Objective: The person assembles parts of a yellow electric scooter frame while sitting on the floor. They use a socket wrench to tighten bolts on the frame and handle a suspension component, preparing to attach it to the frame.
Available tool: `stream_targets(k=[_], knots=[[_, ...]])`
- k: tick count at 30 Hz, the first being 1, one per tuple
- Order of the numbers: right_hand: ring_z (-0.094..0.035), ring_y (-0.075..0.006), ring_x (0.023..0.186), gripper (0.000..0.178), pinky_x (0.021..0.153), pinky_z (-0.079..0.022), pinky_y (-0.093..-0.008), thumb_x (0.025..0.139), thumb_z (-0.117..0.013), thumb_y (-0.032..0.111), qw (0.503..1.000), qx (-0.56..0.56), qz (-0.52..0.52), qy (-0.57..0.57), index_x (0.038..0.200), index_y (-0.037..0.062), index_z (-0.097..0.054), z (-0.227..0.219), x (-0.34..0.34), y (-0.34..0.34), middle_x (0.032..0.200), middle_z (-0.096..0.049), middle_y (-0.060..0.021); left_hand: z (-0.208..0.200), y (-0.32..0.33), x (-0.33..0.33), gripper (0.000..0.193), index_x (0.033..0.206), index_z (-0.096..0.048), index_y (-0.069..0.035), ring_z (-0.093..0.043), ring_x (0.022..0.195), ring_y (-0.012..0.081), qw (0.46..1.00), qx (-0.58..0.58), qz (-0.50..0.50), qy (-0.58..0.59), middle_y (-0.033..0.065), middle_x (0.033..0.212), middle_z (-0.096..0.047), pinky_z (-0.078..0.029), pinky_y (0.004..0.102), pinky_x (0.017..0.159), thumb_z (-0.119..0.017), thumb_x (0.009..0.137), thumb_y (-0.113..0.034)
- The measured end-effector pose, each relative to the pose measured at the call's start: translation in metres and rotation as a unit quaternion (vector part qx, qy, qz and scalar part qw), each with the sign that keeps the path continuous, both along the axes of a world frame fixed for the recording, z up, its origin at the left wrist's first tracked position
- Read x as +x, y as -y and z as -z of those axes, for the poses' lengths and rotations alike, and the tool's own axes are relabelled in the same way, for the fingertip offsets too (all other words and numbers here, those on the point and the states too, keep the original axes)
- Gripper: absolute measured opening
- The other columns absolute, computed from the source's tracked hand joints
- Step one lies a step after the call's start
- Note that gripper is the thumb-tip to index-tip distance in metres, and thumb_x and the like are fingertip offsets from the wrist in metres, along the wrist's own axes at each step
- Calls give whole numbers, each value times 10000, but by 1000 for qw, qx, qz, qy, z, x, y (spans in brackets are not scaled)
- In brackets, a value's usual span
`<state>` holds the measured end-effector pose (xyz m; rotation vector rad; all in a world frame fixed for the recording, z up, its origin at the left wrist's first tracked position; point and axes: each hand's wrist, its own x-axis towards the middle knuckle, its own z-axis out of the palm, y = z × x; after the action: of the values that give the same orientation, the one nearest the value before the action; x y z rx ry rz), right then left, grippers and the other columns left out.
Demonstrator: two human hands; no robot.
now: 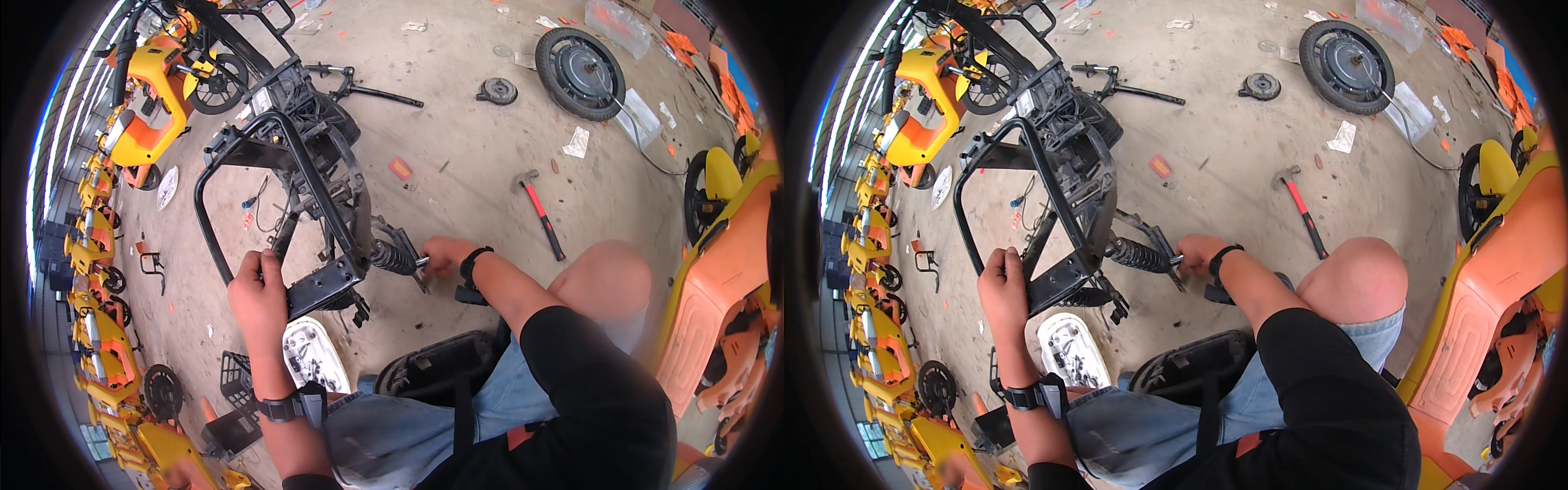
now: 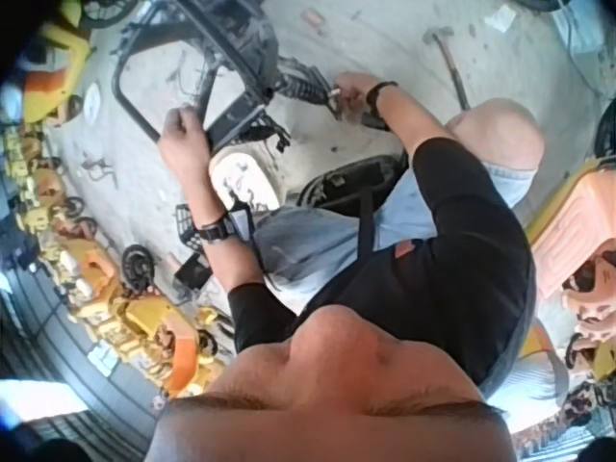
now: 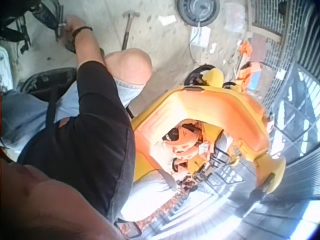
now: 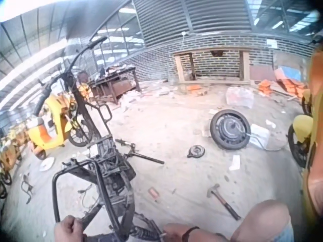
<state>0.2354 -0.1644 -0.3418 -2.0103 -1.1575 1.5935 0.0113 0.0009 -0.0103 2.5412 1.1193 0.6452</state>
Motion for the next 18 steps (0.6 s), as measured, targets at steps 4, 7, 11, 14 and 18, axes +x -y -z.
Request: stream_targets(k=[4,7,11,14,18], knots=[[-636,-206,573,201,569,-509,-377,827,-775,239,1000,-13,-5,19,904,61,-720,-8,-8,-6,686,-687,-72,-3,1,-1,380,803,-555,11,-447,519,303,1000,-12,-5,-2,201,592,-506,-416,420,551,-559,1019,-302],[-633,-206,570,197,575,-512,-374,834,-761,239,998,-57,-27,22,919,65,-724,-14,-6,-10,697,-690,-75,-4,2,-1,375,801,-549,10,-430,520,306,1000,-12,-7,-6,207,595,-503,-412,422,549,-559,1018,-296],[-670,-223,605,184,602,-539,-386,830,-744,223,997,-67,-22,34,922,65,-730,-11,-5,-16,726,-708,-84,-6,7,3,367,799,-544,11,-417,520,328,1000,-8,-6,-7,212,595,-499,-407,426,543,-559,1016,-284],[-709,-250,657,169,635,-562,-393,816,-725,198,994,-52,-49,84,927,72,-743,-11,-7,-17,770,-732,-104,-4,3,2,359,798,-544,11,-436,520,349,1000,-3,0,-10,212,596,-506,-409,427,541,-559,1015,-275],[-737,-287,786,177,702,-582,-404,784,-705,165,970,-20,-138,199,937,98,-763,-5,-15,-18,867,-755,-119,-5,4,3,352,801,-551,12,-477,523,364,1000,-6,0,-9,214,604,-525,-415,428,542,-560,1014,-268]])
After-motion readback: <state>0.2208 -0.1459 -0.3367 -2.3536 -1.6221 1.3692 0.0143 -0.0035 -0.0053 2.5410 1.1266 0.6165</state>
